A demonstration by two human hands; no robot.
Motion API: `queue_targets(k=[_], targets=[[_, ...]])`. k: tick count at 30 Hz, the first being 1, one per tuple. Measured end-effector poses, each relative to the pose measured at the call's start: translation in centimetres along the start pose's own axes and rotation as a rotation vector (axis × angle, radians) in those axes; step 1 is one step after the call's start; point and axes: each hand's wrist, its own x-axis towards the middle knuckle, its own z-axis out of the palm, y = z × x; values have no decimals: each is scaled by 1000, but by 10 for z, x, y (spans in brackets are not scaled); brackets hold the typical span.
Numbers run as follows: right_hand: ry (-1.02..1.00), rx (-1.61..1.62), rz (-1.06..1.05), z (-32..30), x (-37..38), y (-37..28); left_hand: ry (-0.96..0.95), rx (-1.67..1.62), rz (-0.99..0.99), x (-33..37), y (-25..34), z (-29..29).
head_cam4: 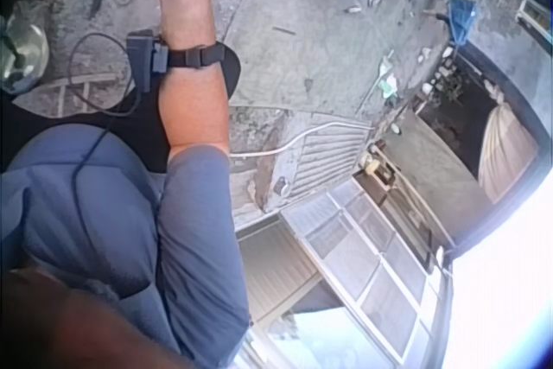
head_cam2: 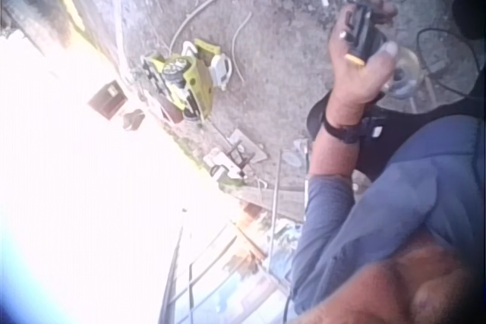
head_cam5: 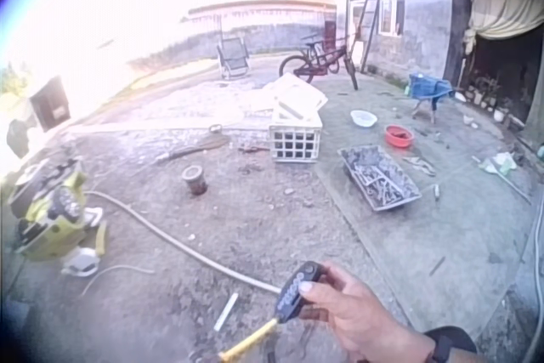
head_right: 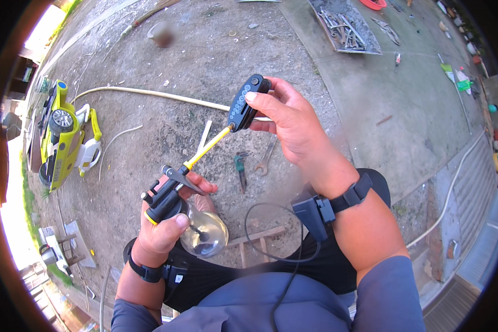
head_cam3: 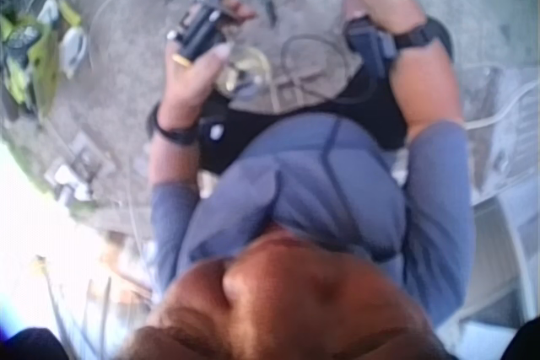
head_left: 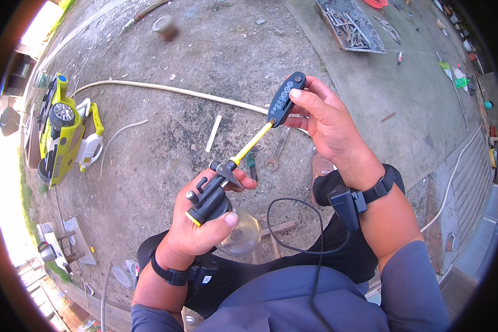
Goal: The person organizes a set of allen keys by inserting them into a black multi-tool housing and then applies liquid from a spray bottle to the tool.
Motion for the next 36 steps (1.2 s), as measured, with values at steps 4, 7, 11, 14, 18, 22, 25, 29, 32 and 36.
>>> queue_targets(k=[4, 7, 11, 14, 18, 22, 25, 29, 32, 36], targets=[[-7, -1, 8, -1, 2, 3, 8, 9, 5, -1, -1, -1], [6, 3, 13, 1, 1, 1, 8, 30, 4, -1, 0, -1], [9, 4, 12, 1, 2, 2, 1, 61, 10, -1, 0, -2], [10, 13, 13, 1, 2, 3, -4, 77, 14, -1, 0, -3], [14, 8, 21, 1, 1, 3, 4, 53, 23, -1, 1, 0], [11, 12, 25, 1, 1, 3, 5, 70, 36, 0, 0, -1], [9, 11, 24, 0, 1, 3, 5, 80, 33, 0, 0, -1], [5, 10, 26, -1, 1, 4, 17, 78, 17, 0, 2, 0], [4, 12, 26, -1, 2, 4, 21, 72, 14, 0, 2, 1], [6, 24, 35, 0, 0, 3, 14, 67, 21, 0, 2, 1]])
